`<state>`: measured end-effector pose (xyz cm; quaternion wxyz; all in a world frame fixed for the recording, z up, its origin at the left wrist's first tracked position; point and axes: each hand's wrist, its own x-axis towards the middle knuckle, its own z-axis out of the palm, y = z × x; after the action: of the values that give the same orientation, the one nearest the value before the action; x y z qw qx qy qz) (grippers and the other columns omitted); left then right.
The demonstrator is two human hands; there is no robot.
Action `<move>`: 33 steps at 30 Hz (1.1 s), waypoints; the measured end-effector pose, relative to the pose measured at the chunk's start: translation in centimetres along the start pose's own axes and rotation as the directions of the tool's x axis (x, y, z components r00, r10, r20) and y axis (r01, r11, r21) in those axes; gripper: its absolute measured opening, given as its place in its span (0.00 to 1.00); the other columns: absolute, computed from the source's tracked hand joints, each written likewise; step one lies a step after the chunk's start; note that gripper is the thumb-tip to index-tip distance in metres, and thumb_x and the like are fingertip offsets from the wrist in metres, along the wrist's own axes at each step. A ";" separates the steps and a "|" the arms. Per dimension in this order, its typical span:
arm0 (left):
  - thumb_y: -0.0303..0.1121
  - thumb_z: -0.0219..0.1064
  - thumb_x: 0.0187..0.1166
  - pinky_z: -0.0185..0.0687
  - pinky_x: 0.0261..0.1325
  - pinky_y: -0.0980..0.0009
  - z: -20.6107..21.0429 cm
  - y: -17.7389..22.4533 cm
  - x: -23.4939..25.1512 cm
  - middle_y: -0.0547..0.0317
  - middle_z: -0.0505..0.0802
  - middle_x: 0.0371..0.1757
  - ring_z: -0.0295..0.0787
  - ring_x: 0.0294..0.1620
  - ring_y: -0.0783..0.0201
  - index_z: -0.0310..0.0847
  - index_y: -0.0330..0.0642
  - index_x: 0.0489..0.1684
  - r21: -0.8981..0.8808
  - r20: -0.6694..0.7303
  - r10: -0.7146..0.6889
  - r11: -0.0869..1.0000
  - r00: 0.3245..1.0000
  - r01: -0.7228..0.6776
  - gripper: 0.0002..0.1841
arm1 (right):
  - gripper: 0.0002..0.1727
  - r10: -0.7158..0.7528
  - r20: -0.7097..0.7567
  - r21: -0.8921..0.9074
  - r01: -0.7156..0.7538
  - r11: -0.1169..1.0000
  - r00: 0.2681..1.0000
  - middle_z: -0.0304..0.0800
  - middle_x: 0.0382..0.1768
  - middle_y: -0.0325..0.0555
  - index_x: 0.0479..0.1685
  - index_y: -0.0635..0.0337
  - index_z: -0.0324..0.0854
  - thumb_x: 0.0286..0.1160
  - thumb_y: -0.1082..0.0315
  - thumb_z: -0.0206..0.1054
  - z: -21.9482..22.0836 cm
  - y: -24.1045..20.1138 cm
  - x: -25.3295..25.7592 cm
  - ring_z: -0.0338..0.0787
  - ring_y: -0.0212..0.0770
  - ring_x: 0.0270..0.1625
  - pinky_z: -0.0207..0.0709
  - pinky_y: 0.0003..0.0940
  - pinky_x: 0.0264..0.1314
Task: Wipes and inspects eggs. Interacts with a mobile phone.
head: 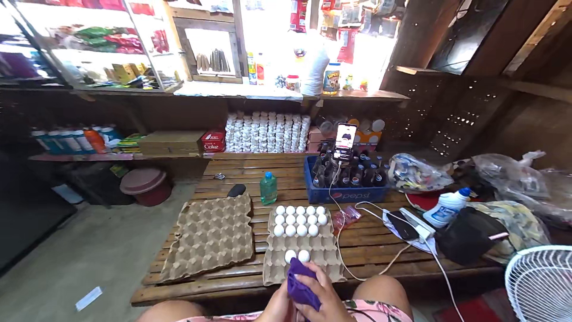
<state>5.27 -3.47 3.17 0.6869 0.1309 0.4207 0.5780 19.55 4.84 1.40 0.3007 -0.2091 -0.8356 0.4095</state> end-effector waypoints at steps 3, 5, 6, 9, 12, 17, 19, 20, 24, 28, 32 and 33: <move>0.47 0.21 0.93 0.82 0.37 0.72 -0.5 -0.5 0.4 0.68 0.91 0.33 0.85 0.31 0.72 0.75 0.50 0.51 0.141 0.067 0.006 0.990 0.998 -0.015 0.29 | 0.27 0.147 -0.015 0.118 -0.144 0.982 0.989 0.79 0.73 0.64 0.67 0.64 0.84 0.66 0.64 0.78 -0.3 -0.3 0.4 0.78 0.56 0.76 0.72 0.52 0.79; 0.47 0.25 0.94 0.75 0.30 0.77 -0.9 -0.9 0.7 0.72 0.86 0.27 0.77 0.24 0.77 0.74 0.52 0.49 0.215 0.108 0.033 0.975 0.994 -0.055 0.27 | 0.27 0.275 -0.030 0.249 -0.259 0.933 0.961 0.82 0.68 0.62 0.69 0.70 0.80 0.71 0.64 0.73 -0.4 -0.1 0.6 0.81 0.48 0.72 0.74 0.44 0.78; 0.48 0.25 0.93 0.74 0.29 0.78 -1.0 -0.9 0.8 0.72 0.85 0.26 0.76 0.23 0.78 0.74 0.51 0.50 0.220 0.131 0.046 0.973 0.990 -0.074 0.26 | 0.28 0.335 -0.036 0.298 -0.310 0.903 0.942 0.83 0.67 0.62 0.71 0.71 0.77 0.74 0.64 0.71 -0.4 -0.1 0.6 0.83 0.46 0.71 0.75 0.42 0.77; 0.53 0.22 0.92 0.78 0.32 0.74 -0.9 -0.7 0.9 0.69 0.85 0.24 0.79 0.24 0.74 0.77 0.49 0.42 0.112 0.056 0.057 0.992 0.997 -0.063 0.33 | 0.28 0.336 -0.041 0.277 -0.313 0.908 0.941 0.81 0.70 0.64 0.73 0.72 0.75 0.76 0.64 0.69 -0.3 0.0 0.5 0.81 0.48 0.74 0.72 0.43 0.80; 0.58 0.20 0.91 0.86 0.42 0.68 -0.6 0.0 0.7 0.61 0.93 0.34 0.90 0.34 0.66 0.76 0.46 0.51 -0.040 -0.059 0.047 0.998 0.997 -0.049 0.37 | 0.28 0.159 -0.005 0.156 -0.157 0.975 0.987 0.75 0.75 0.69 0.72 0.69 0.80 0.70 0.68 0.74 0.3 -0.1 0.0 0.76 0.57 0.79 0.69 0.51 0.82; 0.45 0.19 0.93 0.87 0.44 0.67 -0.3 -0.8 -0.1 0.64 0.93 0.38 0.90 0.38 0.68 0.71 0.44 0.59 0.114 -0.012 0.151 0.982 0.989 -0.148 0.30 | 0.29 -0.015 0.010 0.033 0.015 0.999 1.000 0.70 0.80 0.68 0.71 0.52 0.85 0.65 0.63 0.79 0.5 -0.2 0.3 0.72 0.63 0.82 0.67 0.60 0.82; 0.44 0.24 0.92 0.82 0.37 0.74 -1.0 -1.2 0.4 0.70 0.89 0.33 0.84 0.30 0.75 0.69 0.46 0.60 0.216 0.064 0.186 0.957 0.980 -0.195 0.25 | 0.27 0.044 -0.016 0.081 -0.043 0.996 0.999 0.76 0.75 0.65 0.69 0.57 0.85 0.66 0.64 0.78 0.1 -0.6 0.7 0.76 0.57 0.78 0.71 0.53 0.80; 0.44 0.27 0.92 0.80 0.36 0.75 -1.3 -1.3 0.7 0.71 0.88 0.33 0.82 0.29 0.76 0.68 0.46 0.61 0.247 0.098 0.181 0.948 0.979 -0.200 0.23 | 0.26 0.104 -0.023 0.124 -0.100 0.987 0.994 0.79 0.72 0.62 0.69 0.60 0.84 0.69 0.64 0.76 -0.2 -0.7 0.8 0.79 0.52 0.75 0.73 0.48 0.78; 0.46 0.31 0.93 0.81 0.37 0.75 -1.6 -1.3 0.8 0.66 0.88 0.36 0.82 0.31 0.75 0.68 0.41 0.66 0.242 0.104 0.161 0.953 0.981 -0.182 0.24 | 0.26 0.302 -0.038 0.290 -0.279 0.916 0.953 0.84 0.67 0.59 0.72 0.69 0.78 0.76 0.65 0.69 -0.5 -0.7 1.2 0.83 0.43 0.71 0.75 0.40 0.78; 0.48 0.24 0.94 0.84 0.38 0.73 -0.9 -0.8 0.6 0.64 0.90 0.33 0.85 0.30 0.72 0.73 0.44 0.56 0.051 -0.012 0.195 0.980 0.981 -0.194 0.29 | 0.26 0.149 -0.046 0.140 -0.141 0.980 0.988 0.80 0.70 0.66 0.71 0.65 0.82 0.70 0.70 0.72 0.0 -1.0 0.8 0.80 0.54 0.75 0.72 0.49 0.79; 0.45 0.22 0.94 0.88 0.43 0.69 -0.6 -0.7 -0.3 0.63 0.93 0.37 0.91 0.36 0.69 0.71 0.44 0.63 0.053 -0.056 0.226 0.973 0.973 -0.223 0.28 | 0.27 -0.077 0.005 -0.012 0.077 0.997 0.997 0.74 0.76 0.70 0.68 0.53 0.86 0.63 0.66 0.80 0.8 -0.6 0.4 0.76 0.62 0.78 0.70 0.57 0.80; 0.43 0.22 0.93 0.84 0.36 0.74 -0.7 -0.9 -0.3 0.68 0.91 0.31 0.86 0.30 0.74 0.71 0.46 0.57 0.110 -0.033 0.234 0.967 0.972 -0.230 0.27 | 0.27 -0.073 0.000 -0.023 0.073 0.997 0.997 0.75 0.75 0.69 0.67 0.52 0.87 0.63 0.65 0.80 0.7 -0.6 0.5 0.77 0.62 0.77 0.71 0.57 0.79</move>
<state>5.42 -4.25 2.28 0.5969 0.2019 0.4481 0.6342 18.70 4.41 1.72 0.3132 -0.1820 -0.8472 0.3886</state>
